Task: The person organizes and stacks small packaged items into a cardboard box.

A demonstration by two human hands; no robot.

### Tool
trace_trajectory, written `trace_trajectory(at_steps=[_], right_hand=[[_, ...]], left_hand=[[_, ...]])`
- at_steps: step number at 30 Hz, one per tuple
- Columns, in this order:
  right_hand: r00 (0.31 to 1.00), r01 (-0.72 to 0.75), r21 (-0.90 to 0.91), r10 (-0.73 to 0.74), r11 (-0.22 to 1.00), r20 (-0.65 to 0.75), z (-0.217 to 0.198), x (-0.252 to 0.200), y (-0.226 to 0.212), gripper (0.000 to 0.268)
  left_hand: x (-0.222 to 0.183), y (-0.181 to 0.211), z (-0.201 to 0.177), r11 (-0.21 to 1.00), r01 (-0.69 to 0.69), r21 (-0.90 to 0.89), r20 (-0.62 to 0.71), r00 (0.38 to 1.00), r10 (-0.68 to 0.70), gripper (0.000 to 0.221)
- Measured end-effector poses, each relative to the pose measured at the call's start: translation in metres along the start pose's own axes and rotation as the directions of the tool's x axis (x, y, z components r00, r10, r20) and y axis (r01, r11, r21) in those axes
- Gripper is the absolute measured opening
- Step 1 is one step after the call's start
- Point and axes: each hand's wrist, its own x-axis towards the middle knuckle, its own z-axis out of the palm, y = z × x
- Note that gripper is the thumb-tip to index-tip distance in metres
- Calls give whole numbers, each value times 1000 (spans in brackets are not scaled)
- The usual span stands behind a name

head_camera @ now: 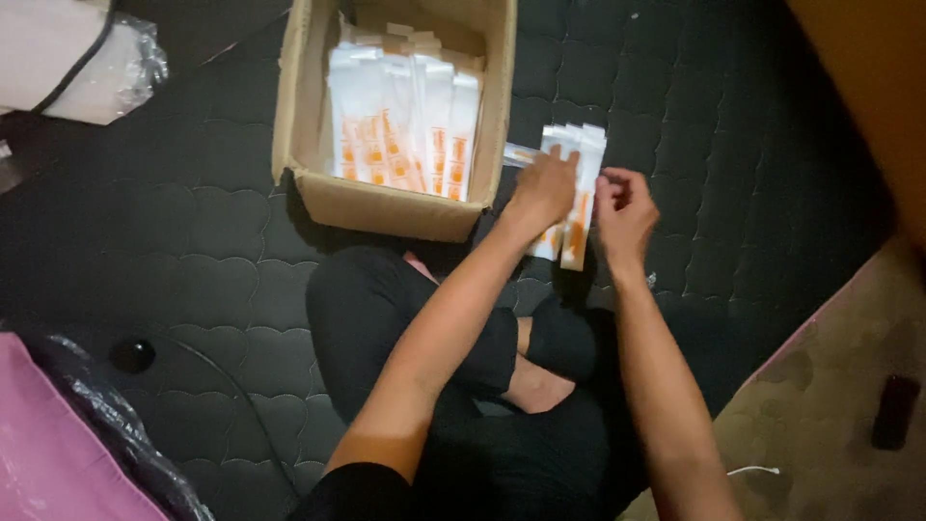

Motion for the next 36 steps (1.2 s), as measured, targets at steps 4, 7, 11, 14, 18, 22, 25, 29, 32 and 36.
trace_trajectory(at_steps=[4,7,11,14,18,22,25,29,32,36], right_hand=[[992,112,76,-107,991,-60,-5,20,-66,15],[970,207,338,-237,918,49,2,24,-139,19],[883,283,363,-388,888,263,61,39,-196,21],[835,250,339,-379,907,399,125,54,-211,19],[722,466,-37,-355,884,594,215,72,-182,27],[501,568,-318,-12,759,865,267,96,-158,26],[530,413,-469,213,781,821,288,102,-170,34],[544,389,-570,319,723,776,314,99,-154,60],[517,432,-555,310,711,798,312,96,-141,58],[578,312,-493,250,812,777,293,101,-157,55]], left_hand=[[-33,15,-175,938,-156,-309,125,971,202,33],[-48,-12,-264,852,-313,-420,-335,926,175,15],[-65,-99,-293,608,-472,-638,-632,772,-64,17],[-84,-137,-299,625,-333,-706,-601,749,-279,17],[-85,-164,-297,607,-264,-749,-577,710,-403,16],[-86,-171,-297,591,-118,-798,-483,713,-509,19],[-83,-169,-297,616,-114,-779,-503,700,-506,19],[-84,-167,-298,691,-58,-721,-512,716,-475,20],[-84,-165,-295,702,-19,-712,-487,734,-474,21],[-82,-160,-298,755,97,-649,-431,771,-469,21]])
